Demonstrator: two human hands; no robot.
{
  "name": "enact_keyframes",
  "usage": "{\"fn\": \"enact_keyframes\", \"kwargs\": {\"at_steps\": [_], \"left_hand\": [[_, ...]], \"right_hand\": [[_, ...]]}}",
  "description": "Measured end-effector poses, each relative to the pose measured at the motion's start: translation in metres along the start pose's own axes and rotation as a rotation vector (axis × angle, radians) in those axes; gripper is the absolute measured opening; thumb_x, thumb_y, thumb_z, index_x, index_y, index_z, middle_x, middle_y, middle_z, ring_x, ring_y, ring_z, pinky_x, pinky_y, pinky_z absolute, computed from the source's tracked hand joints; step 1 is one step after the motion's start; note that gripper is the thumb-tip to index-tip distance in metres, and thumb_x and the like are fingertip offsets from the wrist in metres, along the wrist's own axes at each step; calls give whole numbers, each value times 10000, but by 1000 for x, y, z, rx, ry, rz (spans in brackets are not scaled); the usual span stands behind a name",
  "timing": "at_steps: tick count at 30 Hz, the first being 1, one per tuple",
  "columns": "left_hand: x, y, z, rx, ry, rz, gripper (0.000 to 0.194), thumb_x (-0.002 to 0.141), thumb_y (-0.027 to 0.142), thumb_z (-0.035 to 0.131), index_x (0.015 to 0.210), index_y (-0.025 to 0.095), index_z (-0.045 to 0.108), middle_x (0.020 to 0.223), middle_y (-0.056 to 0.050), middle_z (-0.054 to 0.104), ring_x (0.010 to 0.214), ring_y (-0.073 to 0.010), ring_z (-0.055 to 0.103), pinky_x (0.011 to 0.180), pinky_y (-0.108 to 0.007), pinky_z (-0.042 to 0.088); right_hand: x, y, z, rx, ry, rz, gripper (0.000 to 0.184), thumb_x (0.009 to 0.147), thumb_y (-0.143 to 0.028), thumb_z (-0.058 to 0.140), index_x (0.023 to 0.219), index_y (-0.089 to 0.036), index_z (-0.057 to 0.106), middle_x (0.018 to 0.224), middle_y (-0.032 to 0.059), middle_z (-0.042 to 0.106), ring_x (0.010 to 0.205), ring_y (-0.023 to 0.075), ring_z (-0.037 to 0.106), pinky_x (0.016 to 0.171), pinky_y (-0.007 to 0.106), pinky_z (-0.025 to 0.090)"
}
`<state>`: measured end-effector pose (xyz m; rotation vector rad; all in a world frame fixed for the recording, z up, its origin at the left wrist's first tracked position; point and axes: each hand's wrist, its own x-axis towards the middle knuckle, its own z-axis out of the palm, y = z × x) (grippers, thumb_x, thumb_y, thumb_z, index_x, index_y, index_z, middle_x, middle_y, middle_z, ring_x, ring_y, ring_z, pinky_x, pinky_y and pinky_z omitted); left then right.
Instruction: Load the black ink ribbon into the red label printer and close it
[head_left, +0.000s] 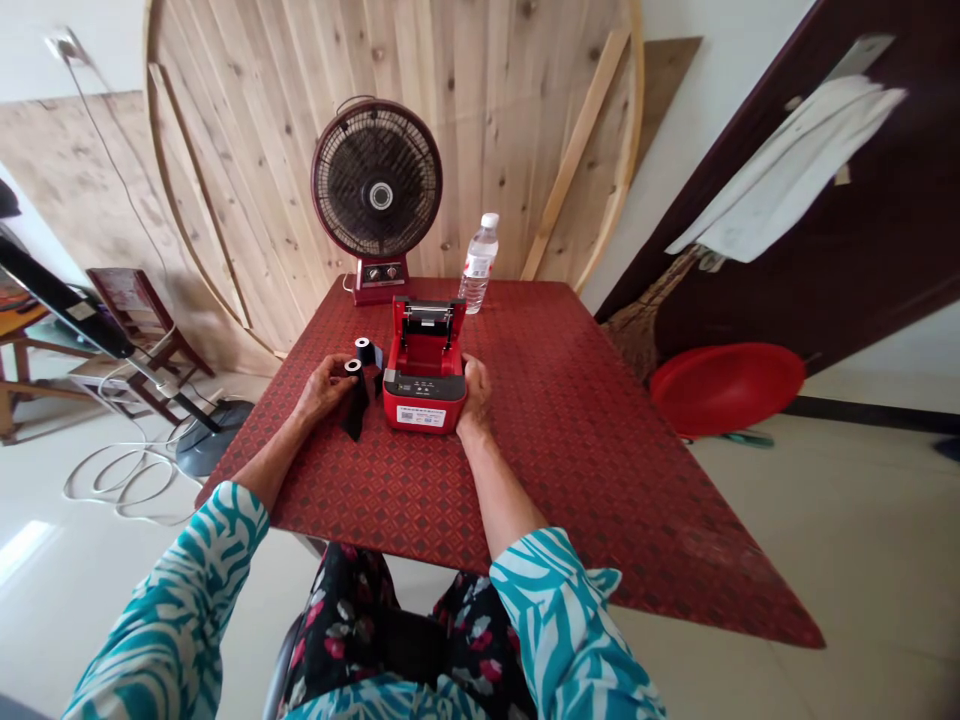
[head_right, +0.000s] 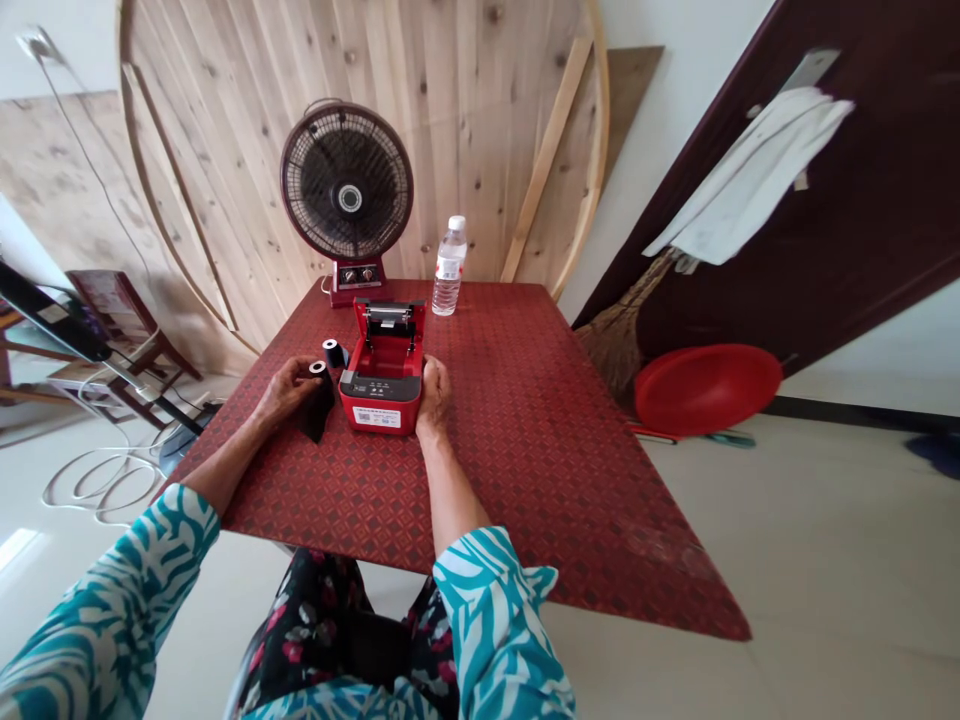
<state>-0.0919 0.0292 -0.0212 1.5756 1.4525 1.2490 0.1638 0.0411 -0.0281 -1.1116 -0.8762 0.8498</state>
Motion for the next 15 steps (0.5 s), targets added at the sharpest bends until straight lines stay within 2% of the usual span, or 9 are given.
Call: {"fn": "enact_keyframes", "kwargs": {"at_steps": [3, 5, 7, 11, 15], "left_hand": [[1, 0, -6, -85, 55, 2, 503, 742, 390, 673, 1198, 194, 592, 1128, -83, 707, 998, -223, 673, 868, -358, 532], [8, -3, -10, -160, 121, -26, 508, 792, 435, 619, 1235, 189, 580, 1181, -105, 695, 1034, -227, 671, 867, -354, 535], [21, -7, -14, -189, 143, -59, 545, 775, 478, 640, 1224, 174, 591, 1190, -124, 697, 1045, -235, 671, 862, -352, 538], [48, -8, -17, -183, -12, -42, 648, 590, 468, 814, 1134, 151, 660, 1130, -130, 732, 1044, -258, 672, 905, -371, 528], [63, -1, -14, -151, -220, -26, 569, 552, 430, 844, 1035, 156, 720, 976, -107, 770, 959, -270, 700, 884, -399, 541]], "right_hand": [[0, 1, 0, 3, -3, -1, 468, 836, -523, 429, 1029, -170, 667, 1118, 101, 705, 1056, 208, 605, 956, 350, 439], [1, 2, -1, 3, -11, -4, 465, 842, -524, 433, 1038, -176, 671, 1129, 95, 703, 1068, 206, 602, 963, 348, 436], [1, 3, -1, -3, -7, -7, 458, 847, -521, 433, 1037, -183, 676, 1126, 88, 704, 1078, 205, 600, 967, 346, 434], [1, 4, -1, -15, 3, -10, 424, 852, -506, 428, 1006, -204, 684, 1099, 72, 714, 1074, 202, 601, 969, 345, 439], [4, 8, -1, -4, -8, -8, 429, 846, -520, 433, 1010, -210, 680, 1132, 71, 706, 1079, 199, 603, 978, 351, 442]]}}
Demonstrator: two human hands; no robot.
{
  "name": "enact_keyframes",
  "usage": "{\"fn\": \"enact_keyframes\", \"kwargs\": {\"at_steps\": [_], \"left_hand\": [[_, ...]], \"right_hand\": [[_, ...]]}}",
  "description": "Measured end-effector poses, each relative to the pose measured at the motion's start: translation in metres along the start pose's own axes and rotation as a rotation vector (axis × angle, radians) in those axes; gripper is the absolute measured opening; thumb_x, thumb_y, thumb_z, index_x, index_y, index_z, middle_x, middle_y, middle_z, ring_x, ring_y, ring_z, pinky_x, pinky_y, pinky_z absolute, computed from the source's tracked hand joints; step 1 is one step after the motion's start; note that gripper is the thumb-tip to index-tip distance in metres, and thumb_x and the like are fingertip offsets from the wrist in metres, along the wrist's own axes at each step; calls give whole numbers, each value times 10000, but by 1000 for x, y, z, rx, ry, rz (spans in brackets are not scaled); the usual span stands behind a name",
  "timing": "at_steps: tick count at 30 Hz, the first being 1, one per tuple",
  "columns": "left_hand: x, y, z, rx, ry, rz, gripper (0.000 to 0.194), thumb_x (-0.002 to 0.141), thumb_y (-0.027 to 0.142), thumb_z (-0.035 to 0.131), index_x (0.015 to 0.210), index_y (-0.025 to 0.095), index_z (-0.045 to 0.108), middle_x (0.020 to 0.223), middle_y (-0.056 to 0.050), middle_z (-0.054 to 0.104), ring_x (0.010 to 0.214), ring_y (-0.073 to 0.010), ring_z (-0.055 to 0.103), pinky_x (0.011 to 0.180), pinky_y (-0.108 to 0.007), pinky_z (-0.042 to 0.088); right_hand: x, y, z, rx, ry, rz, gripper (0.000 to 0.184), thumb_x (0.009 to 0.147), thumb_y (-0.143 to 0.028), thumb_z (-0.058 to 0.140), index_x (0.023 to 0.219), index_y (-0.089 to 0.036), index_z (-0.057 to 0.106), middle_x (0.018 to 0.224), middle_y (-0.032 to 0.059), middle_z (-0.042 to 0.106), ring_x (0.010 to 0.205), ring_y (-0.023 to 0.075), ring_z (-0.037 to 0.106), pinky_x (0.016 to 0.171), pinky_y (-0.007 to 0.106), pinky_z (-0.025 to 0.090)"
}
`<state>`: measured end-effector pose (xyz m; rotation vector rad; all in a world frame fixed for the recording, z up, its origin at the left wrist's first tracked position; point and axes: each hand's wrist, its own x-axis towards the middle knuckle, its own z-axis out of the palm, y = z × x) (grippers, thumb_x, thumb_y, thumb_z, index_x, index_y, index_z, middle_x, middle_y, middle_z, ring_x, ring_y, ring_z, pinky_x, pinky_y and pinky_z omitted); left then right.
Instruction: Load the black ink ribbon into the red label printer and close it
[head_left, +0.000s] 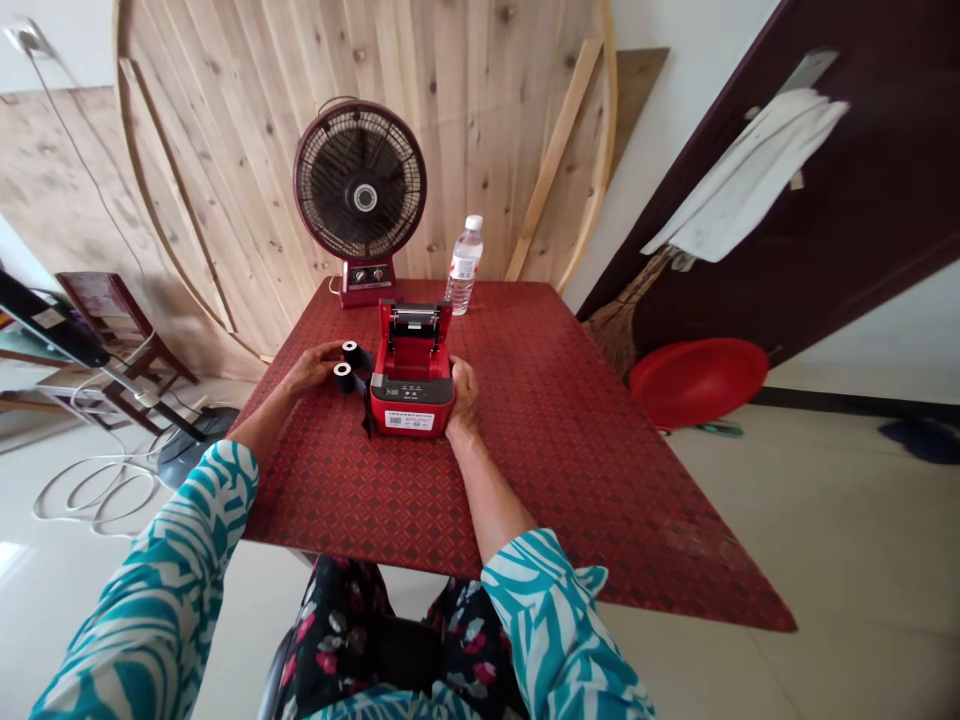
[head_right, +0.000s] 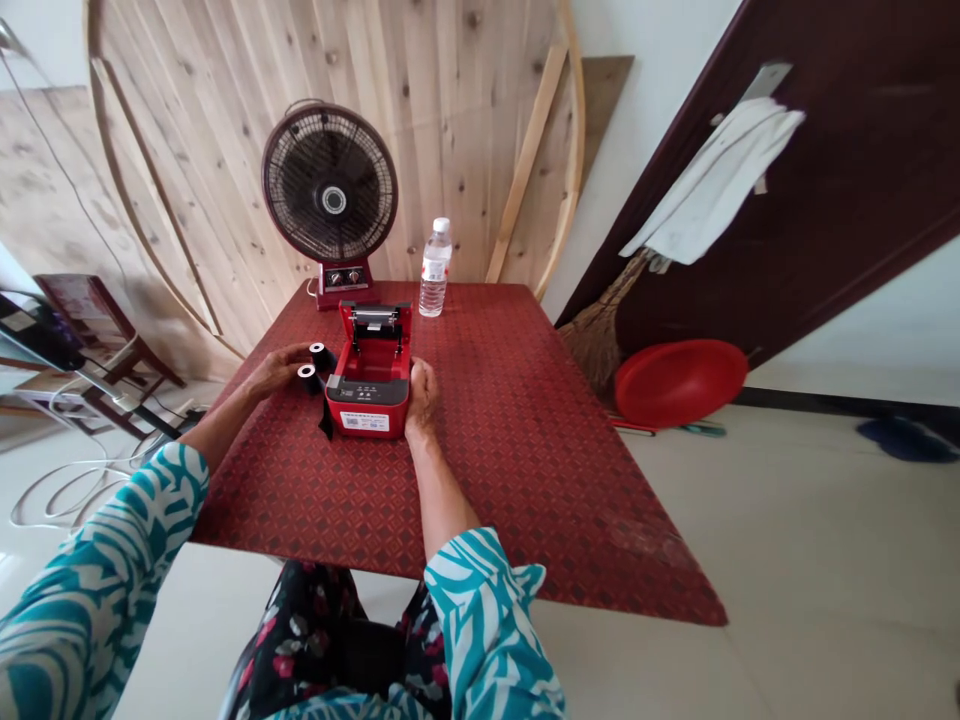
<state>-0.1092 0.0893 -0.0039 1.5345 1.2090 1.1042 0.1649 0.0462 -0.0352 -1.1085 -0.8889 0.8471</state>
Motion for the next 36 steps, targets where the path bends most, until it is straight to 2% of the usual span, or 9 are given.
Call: {"fn": "enact_keyframes", "kwargs": {"at_steps": [3, 7, 10, 15, 19, 23, 28, 31, 36], "left_hand": [[6, 1, 1, 78, -19, -22, 428, 566, 379, 823, 921, 155, 740, 894, -90, 772, 898, -265, 705, 857, -393, 550], [10, -2, 4, 113, 42, -52, 311, 584, 313, 809, 848, 169, 728, 801, -64, 762, 826, -253, 700, 825, -383, 556], [12, -4, 7, 105, 72, -37, 365, 556, 321, 832, 866, 174, 709, 805, -53, 758, 821, -240, 691, 822, -369, 548], [10, 1, 3, -12, 134, 6, 509, 563, 451, 827, 937, 159, 642, 830, -52, 732, 799, -207, 669, 766, -341, 533], [1, 25, -10, -77, 179, 109, 511, 614, 458, 813, 998, 178, 625, 870, -46, 708, 817, -188, 657, 747, -302, 526], [-15, 70, -12, -152, 98, 187, 445, 704, 488, 764, 1026, 203, 648, 877, -42, 705, 793, -195, 661, 709, -300, 538], [-28, 113, 23, -28, -164, 218, 438, 746, 465, 754, 1076, 185, 690, 902, -58, 718, 862, -212, 671, 781, -326, 544], [-22, 116, 51, 167, -307, 283, 369, 772, 402, 732, 1068, 184, 707, 975, -78, 730, 927, -220, 673, 844, -348, 539], [2, 106, 79, 624, -333, 295, 255, 814, 266, 626, 1043, 220, 729, 954, -52, 745, 875, -216, 691, 831, -335, 532]], "right_hand": [[1, 2, -1, 2, -11, 4, 444, 848, -530, 431, 1035, -207, 673, 1142, 74, 702, 1073, 196, 603, 969, 349, 443], [1, 2, -1, -7, -13, -6, 450, 847, -530, 427, 1018, -198, 678, 1132, 80, 702, 1075, 201, 600, 969, 349, 436], [1, 2, -2, -6, -15, -4, 455, 844, -533, 434, 1031, -197, 676, 1132, 81, 703, 1077, 201, 598, 968, 349, 434], [-1, -2, -1, -7, -12, 25, 461, 840, -529, 430, 1043, -195, 675, 1135, 82, 706, 1066, 203, 605, 950, 344, 442], [-3, -8, 0, -18, -14, 27, 453, 841, -521, 424, 1040, -201, 676, 1136, 80, 706, 1074, 202, 603, 952, 336, 441], [-4, -11, -1, -30, -16, 27, 436, 836, -511, 429, 1031, -212, 679, 1137, 74, 709, 1077, 199, 597, 945, 328, 441], [-2, -2, -1, 39, -24, 27, 498, 810, -588, 455, 1033, -200, 673, 1116, 74, 710, 1033, 197, 611, 942, 348, 453], [0, 3, -1, 78, -31, 24, 510, 798, -606, 479, 1043, -202, 672, 1112, 69, 712, 1030, 196, 617, 950, 355, 455], [1, 5, 1, 89, -14, 24, 485, 799, -599, 495, 1015, -207, 682, 1082, 66, 725, 1029, 198, 622, 942, 351, 461]]}}
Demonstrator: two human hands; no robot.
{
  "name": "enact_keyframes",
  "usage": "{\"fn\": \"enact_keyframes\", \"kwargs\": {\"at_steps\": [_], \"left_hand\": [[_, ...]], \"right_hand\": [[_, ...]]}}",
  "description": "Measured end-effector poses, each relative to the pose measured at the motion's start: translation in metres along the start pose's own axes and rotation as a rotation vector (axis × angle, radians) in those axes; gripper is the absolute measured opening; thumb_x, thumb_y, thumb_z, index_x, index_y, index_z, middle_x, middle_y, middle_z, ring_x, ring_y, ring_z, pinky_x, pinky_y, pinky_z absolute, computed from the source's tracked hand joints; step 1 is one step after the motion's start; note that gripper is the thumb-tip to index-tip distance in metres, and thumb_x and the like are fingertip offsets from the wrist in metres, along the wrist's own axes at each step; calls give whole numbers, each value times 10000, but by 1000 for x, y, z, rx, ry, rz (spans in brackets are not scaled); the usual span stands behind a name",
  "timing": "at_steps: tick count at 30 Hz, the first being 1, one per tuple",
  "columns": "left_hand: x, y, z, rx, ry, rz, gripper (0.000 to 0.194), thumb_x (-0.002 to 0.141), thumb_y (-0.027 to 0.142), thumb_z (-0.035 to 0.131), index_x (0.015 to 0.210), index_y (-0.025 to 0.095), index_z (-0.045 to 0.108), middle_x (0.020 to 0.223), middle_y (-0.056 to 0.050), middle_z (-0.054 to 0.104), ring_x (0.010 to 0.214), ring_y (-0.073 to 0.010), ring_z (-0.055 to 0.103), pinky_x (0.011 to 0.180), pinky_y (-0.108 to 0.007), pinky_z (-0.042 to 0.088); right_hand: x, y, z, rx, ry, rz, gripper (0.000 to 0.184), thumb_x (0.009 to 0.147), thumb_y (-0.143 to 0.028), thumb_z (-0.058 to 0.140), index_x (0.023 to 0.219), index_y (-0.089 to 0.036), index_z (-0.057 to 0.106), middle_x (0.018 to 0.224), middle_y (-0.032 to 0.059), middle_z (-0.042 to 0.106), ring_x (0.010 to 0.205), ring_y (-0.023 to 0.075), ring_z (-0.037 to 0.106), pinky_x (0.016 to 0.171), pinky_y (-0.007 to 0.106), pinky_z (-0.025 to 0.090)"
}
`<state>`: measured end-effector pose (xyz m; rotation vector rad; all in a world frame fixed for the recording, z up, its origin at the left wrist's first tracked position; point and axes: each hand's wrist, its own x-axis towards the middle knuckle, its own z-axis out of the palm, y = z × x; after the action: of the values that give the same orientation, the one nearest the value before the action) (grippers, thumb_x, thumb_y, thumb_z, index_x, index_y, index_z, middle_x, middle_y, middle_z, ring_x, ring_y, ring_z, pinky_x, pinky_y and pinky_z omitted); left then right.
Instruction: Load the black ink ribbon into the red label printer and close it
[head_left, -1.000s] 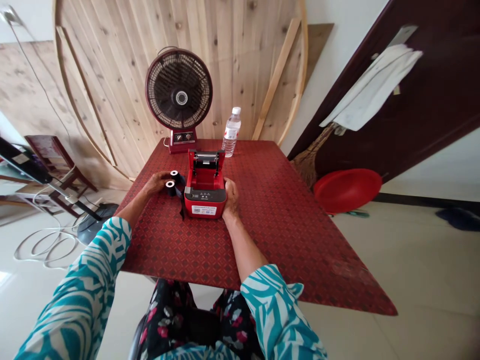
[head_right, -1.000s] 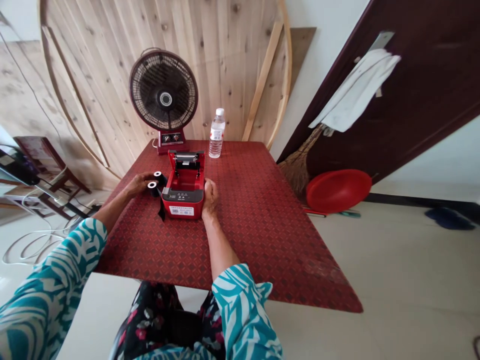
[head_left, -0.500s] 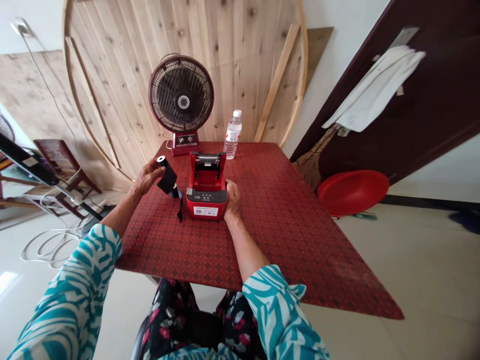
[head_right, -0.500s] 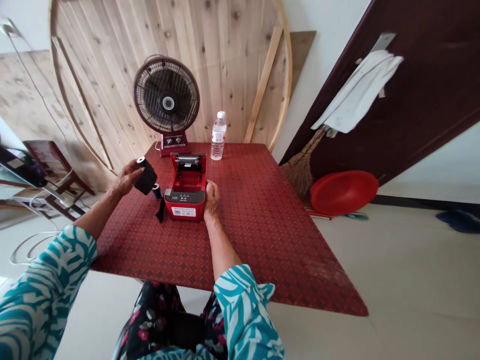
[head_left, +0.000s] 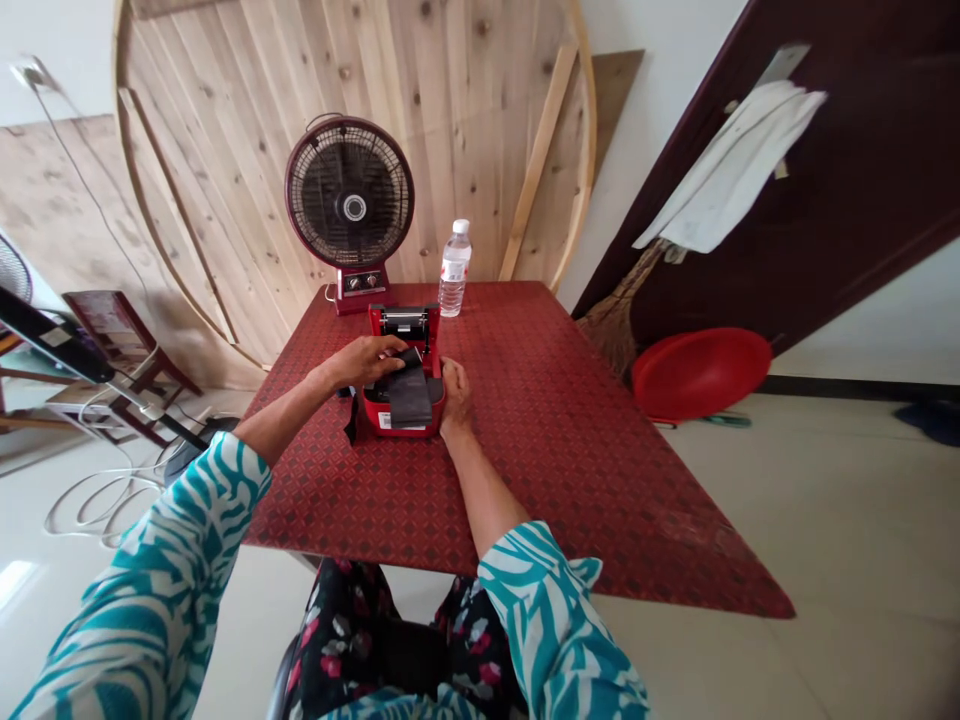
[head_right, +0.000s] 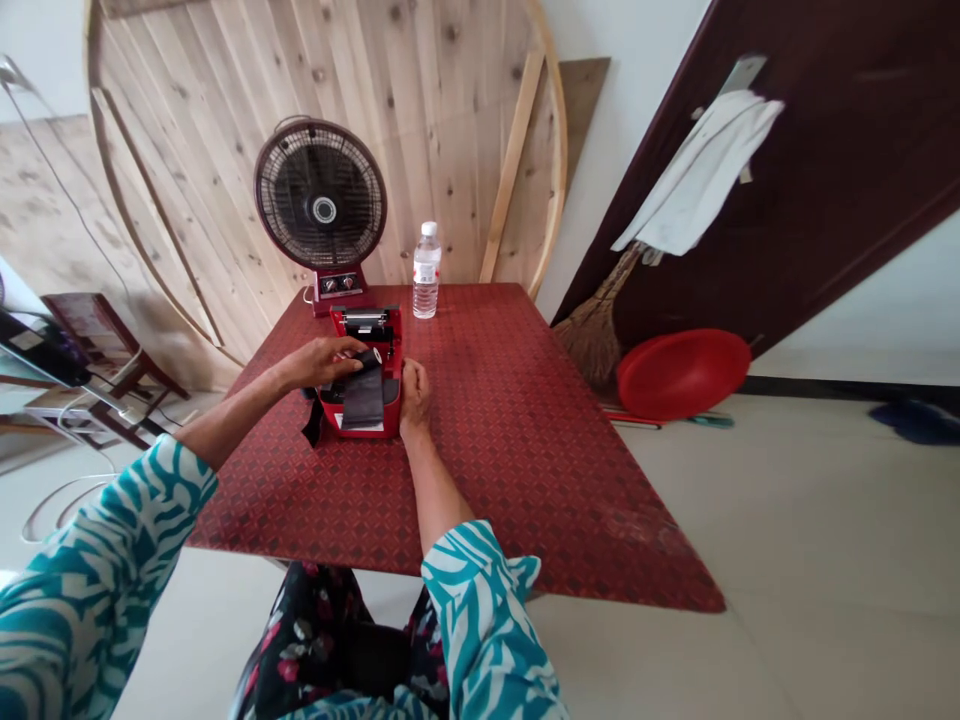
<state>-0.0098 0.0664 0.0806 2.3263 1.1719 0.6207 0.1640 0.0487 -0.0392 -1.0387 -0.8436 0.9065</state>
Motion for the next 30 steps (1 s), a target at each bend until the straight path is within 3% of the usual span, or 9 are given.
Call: {"fn": "enact_keyframes", "kwargs": {"at_steps": [4, 7, 14, 18, 21, 24, 30], "left_hand": [[19, -4, 3, 194, -131, 2, 277, 746, 160, 620, 972, 225, 765, 988, -54, 764, 932, -236, 699, 820, -301, 511], [29, -8, 8, 306, -177, -24, 246, 741, 211, 659, 952, 253, 776, 1019, -36, 777, 1000, -248, 695, 838, -295, 490], [37, -11, 10, 421, -296, -29, 232, 667, 97, 629, 794, 216, 781, 822, -40, 783, 891, -251, 719, 818, -289, 472], [22, -9, 5, 138, -179, -48, 154, 729, 240, 665, 833, 225, 779, 905, -30, 780, 919, -232, 710, 835, -290, 497], [2, -10, 8, -80, -54, -67, 248, 797, 396, 652, 904, 205, 769, 875, -31, 764, 804, -192, 690, 755, -281, 517], [-19, -12, 17, -137, 49, -58, 298, 829, 454, 630, 869, 190, 761, 817, -32, 744, 740, -175, 663, 702, -278, 511], [-38, -10, 31, -98, 235, 80, 254, 873, 412, 609, 851, 206, 756, 927, -57, 752, 880, -199, 670, 853, -337, 500]], "right_hand": [[0, -1, 0, 20, -11, 6, 506, 790, -613, 504, 1033, -205, 681, 1090, 63, 722, 1019, 196, 628, 947, 353, 456], [-1, -1, -1, 12, -18, 11, 510, 791, -612, 504, 1046, -206, 679, 1091, 65, 721, 1020, 201, 626, 932, 348, 456], [2, 4, 0, 47, -11, 1, 485, 779, -603, 523, 1009, -206, 679, 1034, 52, 727, 964, 194, 634, 911, 347, 464], [0, 1, 0, 31, -5, 4, 459, 780, -582, 529, 997, -208, 684, 1035, 50, 727, 962, 196, 631, 894, 345, 466], [-1, -2, 1, 27, 1, 5, 442, 776, -568, 532, 979, -206, 685, 1022, 54, 730, 956, 198, 630, 885, 346, 473], [0, 0, 0, 36, -9, 12, 463, 773, -586, 537, 992, -204, 680, 1024, 55, 727, 948, 203, 637, 908, 367, 477], [17, 13, -3, 50, -27, -8, 499, 795, -611, 537, 1084, -222, 659, 1171, 69, 702, 1127, 228, 621, 1050, 439, 449]]}}
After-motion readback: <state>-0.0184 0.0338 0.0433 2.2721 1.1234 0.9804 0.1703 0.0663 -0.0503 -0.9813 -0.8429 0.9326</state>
